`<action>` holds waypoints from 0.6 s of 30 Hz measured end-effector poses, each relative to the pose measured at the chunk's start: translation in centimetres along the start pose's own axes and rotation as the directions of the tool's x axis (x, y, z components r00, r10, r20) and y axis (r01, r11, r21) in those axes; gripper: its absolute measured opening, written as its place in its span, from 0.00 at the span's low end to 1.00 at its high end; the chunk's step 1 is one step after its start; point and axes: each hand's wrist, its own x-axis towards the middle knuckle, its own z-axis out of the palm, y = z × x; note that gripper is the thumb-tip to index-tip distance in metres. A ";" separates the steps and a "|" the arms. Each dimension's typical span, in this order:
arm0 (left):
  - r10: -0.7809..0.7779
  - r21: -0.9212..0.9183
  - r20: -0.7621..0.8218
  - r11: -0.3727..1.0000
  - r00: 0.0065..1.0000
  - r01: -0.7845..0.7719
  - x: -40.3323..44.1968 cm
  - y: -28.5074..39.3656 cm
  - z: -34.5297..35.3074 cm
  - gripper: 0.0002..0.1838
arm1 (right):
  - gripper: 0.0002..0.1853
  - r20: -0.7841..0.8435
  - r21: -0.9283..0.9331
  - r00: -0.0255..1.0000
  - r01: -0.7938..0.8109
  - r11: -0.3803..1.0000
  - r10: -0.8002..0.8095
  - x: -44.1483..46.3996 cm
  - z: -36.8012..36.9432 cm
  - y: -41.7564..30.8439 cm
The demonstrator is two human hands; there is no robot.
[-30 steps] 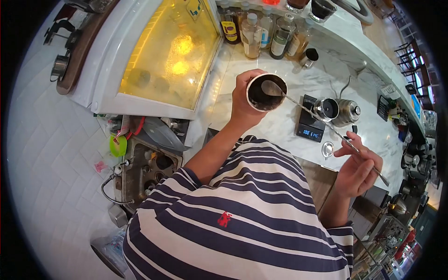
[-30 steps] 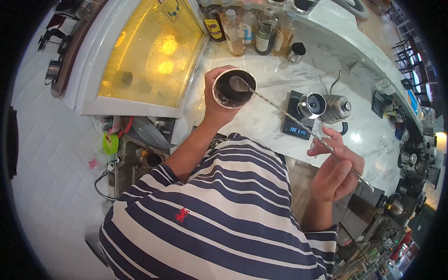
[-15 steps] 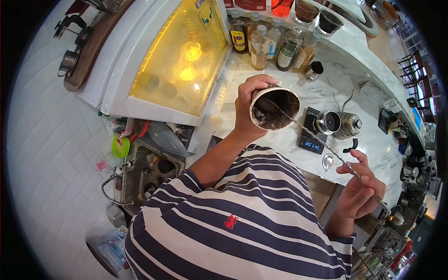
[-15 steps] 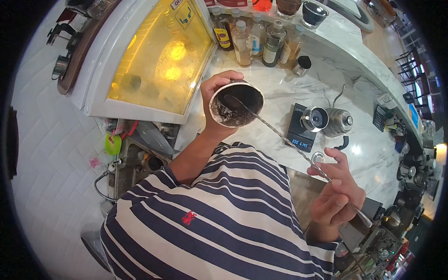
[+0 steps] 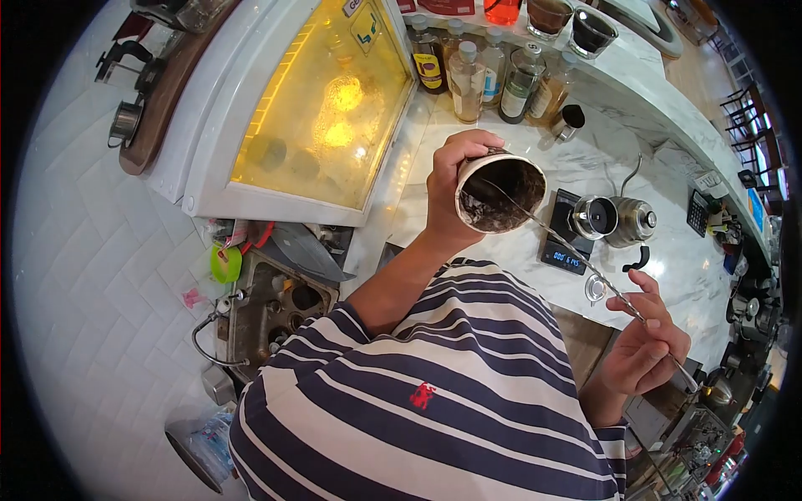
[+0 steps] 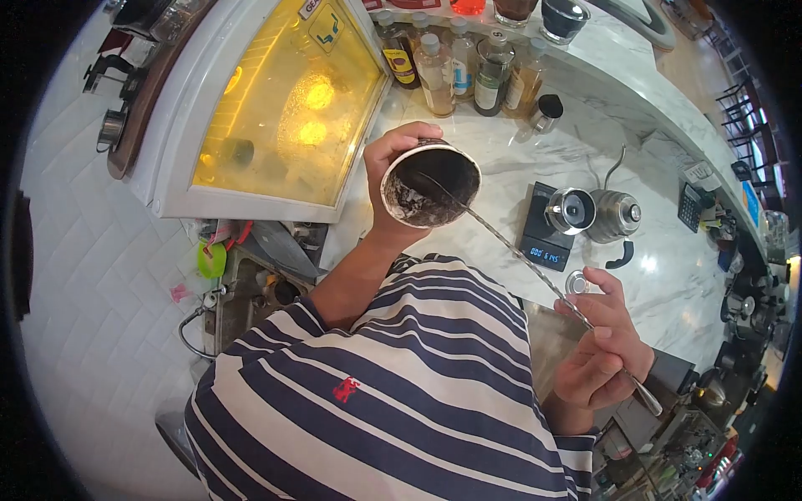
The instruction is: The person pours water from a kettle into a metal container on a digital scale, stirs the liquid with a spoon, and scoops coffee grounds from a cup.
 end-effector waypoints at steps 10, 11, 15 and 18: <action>0.050 0.047 0.112 0.997 0.992 -0.055 0.8 -0.4 0.4 0.43 | 0.15 0.008 -0.014 1.000 0.004 1.000 -0.004 0.5 -0.8 0.2; 0.055 0.048 0.120 0.997 0.991 -0.061 0.8 -0.5 0.4 0.43 | 0.15 -0.001 -0.010 1.000 -0.001 1.000 0.001 0.6 -0.8 0.2; 0.037 0.015 0.135 0.999 0.990 -0.040 0.8 -0.4 0.4 0.44 | 0.17 0.017 -0.005 0.999 -0.030 1.000 0.030 0.7 -0.8 0.0; 0.034 0.007 0.142 0.999 0.989 -0.036 0.7 -0.5 0.3 0.44 | 0.18 0.015 0.007 0.999 -0.042 0.999 0.042 0.8 -0.6 -0.4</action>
